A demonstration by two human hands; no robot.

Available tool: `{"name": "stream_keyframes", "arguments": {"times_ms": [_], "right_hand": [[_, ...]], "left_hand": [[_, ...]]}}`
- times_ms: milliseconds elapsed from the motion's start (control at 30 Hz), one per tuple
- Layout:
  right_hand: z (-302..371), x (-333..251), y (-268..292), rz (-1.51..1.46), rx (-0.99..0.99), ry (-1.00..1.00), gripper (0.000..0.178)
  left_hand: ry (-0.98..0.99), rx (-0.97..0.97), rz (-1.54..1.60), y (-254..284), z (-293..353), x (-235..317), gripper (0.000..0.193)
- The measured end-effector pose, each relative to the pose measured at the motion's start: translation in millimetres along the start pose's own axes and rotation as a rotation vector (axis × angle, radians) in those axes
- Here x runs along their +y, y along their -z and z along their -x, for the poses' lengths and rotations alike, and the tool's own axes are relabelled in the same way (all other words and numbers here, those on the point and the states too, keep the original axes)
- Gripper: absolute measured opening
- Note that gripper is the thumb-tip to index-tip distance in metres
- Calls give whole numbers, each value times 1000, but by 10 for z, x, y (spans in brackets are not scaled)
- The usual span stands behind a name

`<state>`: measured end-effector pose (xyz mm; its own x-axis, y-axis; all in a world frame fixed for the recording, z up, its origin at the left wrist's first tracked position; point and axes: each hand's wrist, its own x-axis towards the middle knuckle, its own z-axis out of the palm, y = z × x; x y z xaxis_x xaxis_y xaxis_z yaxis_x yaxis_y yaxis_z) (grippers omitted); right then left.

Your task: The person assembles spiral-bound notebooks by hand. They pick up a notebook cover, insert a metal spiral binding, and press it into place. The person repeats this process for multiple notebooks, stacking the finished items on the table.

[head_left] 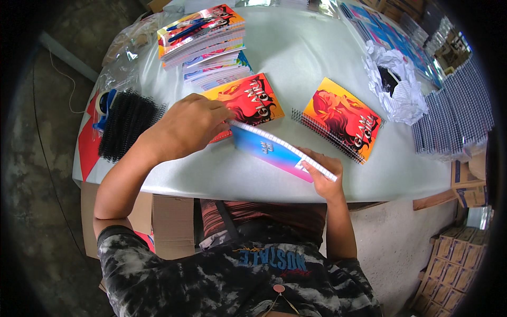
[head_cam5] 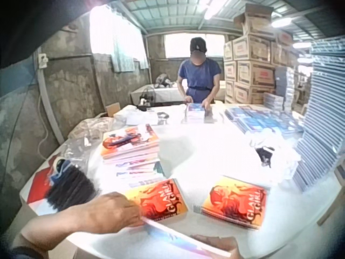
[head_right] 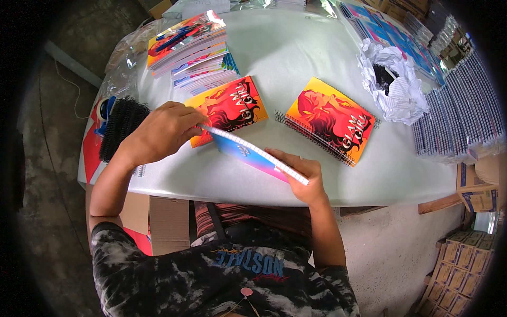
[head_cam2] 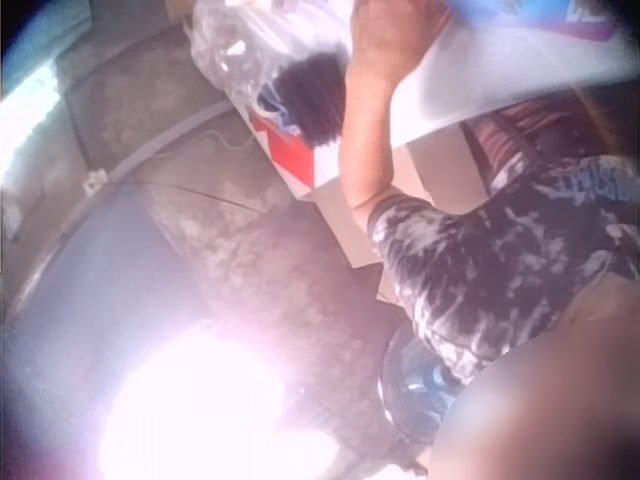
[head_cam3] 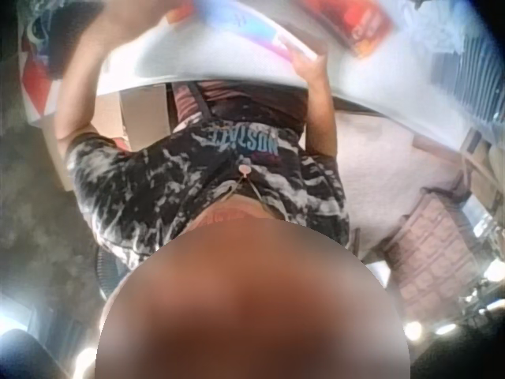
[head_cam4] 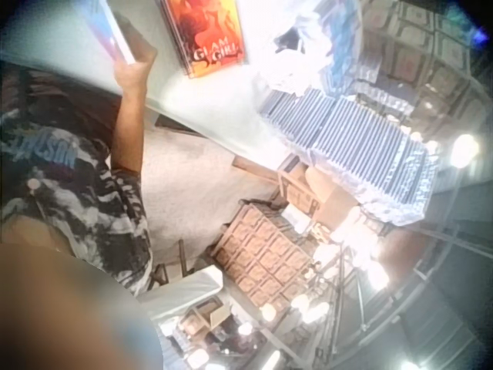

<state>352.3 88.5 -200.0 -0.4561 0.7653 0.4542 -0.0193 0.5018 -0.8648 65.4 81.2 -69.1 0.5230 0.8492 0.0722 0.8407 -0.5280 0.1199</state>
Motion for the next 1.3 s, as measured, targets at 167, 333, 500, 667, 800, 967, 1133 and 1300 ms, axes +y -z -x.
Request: {"name": "stream_keyframes", "arguments": {"times_ms": [167, 333, 500, 667, 800, 967, 1133, 1300], "right_hand": [[40, 57, -16, 19, -17, 96, 32], [57, -3, -71, 109, 14, 154, 36], [77, -21, -167, 69, 23, 187, 38], [95, -38, -251, 127, 24, 289, 38], [55, -44, -367, 121, 29, 391, 37], [44, -55, -374, 113, -7, 396, 37], [-34, 24, -378, 114, 64, 390, 39], [-40, -57, -420, 101, -40, 474, 38]], "left_hand": [[-40, 144, -138, -8, -12, 44, 34], [24, 13, -252, 88, -58, 64, 62], [-23, 506, -308, -1238, 439, -149, 95], [-88, 1002, -465, -1125, 298, -216, 109], [128, 788, -60, -1613, 424, -194, 115], [-112, 955, -282, -1973, 692, -304, 104], [-128, 813, -66, -1797, 431, 83, 104], [-53, 1192, -325, -1248, 480, -817, 111]]}}
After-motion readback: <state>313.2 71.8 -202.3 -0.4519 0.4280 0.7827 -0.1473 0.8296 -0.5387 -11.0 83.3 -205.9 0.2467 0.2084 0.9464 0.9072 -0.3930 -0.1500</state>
